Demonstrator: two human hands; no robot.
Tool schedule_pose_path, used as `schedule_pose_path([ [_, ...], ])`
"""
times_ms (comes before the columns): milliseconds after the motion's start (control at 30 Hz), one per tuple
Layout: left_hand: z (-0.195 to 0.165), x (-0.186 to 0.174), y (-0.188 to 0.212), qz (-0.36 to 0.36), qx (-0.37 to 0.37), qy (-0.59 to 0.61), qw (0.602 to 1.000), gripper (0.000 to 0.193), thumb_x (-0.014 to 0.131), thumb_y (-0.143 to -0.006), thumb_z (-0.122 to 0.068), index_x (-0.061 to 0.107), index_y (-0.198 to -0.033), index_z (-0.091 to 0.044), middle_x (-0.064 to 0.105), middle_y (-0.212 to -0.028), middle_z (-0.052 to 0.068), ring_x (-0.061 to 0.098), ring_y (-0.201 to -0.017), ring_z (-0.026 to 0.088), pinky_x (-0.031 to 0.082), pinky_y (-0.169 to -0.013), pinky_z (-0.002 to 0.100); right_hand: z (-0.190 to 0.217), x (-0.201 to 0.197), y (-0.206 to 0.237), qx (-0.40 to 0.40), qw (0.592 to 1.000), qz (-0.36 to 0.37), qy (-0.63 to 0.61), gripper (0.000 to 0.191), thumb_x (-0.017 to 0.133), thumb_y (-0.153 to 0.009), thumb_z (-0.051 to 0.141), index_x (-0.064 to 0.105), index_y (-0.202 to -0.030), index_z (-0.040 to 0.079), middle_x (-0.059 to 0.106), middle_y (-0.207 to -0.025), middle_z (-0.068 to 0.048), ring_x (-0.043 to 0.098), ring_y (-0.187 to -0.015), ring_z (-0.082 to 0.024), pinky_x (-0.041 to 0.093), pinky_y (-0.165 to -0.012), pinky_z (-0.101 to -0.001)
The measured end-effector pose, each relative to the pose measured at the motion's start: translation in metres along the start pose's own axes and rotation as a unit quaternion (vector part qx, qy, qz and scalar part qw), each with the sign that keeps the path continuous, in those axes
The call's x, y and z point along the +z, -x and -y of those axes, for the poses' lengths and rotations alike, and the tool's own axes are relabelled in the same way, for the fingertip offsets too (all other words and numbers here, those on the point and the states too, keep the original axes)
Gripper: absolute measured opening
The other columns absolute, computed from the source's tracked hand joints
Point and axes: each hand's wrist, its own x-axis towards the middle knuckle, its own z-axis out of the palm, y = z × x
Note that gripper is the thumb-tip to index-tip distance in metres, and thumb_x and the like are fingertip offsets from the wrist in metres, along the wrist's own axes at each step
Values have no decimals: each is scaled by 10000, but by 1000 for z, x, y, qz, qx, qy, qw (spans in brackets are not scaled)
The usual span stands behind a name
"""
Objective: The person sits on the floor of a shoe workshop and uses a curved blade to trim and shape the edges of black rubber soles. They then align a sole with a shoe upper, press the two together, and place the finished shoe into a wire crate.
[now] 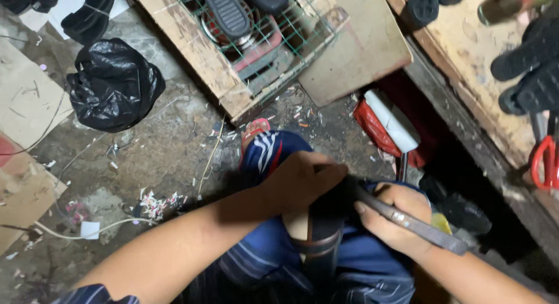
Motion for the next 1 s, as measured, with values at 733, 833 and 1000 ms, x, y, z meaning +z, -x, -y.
schedule_pose_path([
  [733,-126,51,50,-25,286,-106,952,598,936,-716,-249,587,-1161,-53,664,-1129,89,678,-1058,229,571,-946,354,60,-70,66,67,962,-148,-219,216,735,-850,-13,551,-766,61,573,-702,-35,463,-631,-97,396,-570,-257],
  [833,-130,74,57,-14,388,-160,907,583,933,-743,-227,567,-1166,-64,642,-1130,111,672,-1050,276,563,-940,354,75,-76,90,66,960,-177,-206,161,684,-852,-4,554,-783,64,634,-764,-54,500,-656,-102,427,-577,-272],
  [1000,-119,97,62,19,388,-218,895,517,909,-697,-186,548,-1053,-85,617,-1070,93,627,-1004,328,522,-902,404,77,-92,92,26,991,-109,-69,205,729,-820,89,533,-759,91,617,-744,-41,546,-628,-156,464,-582,-316],
])
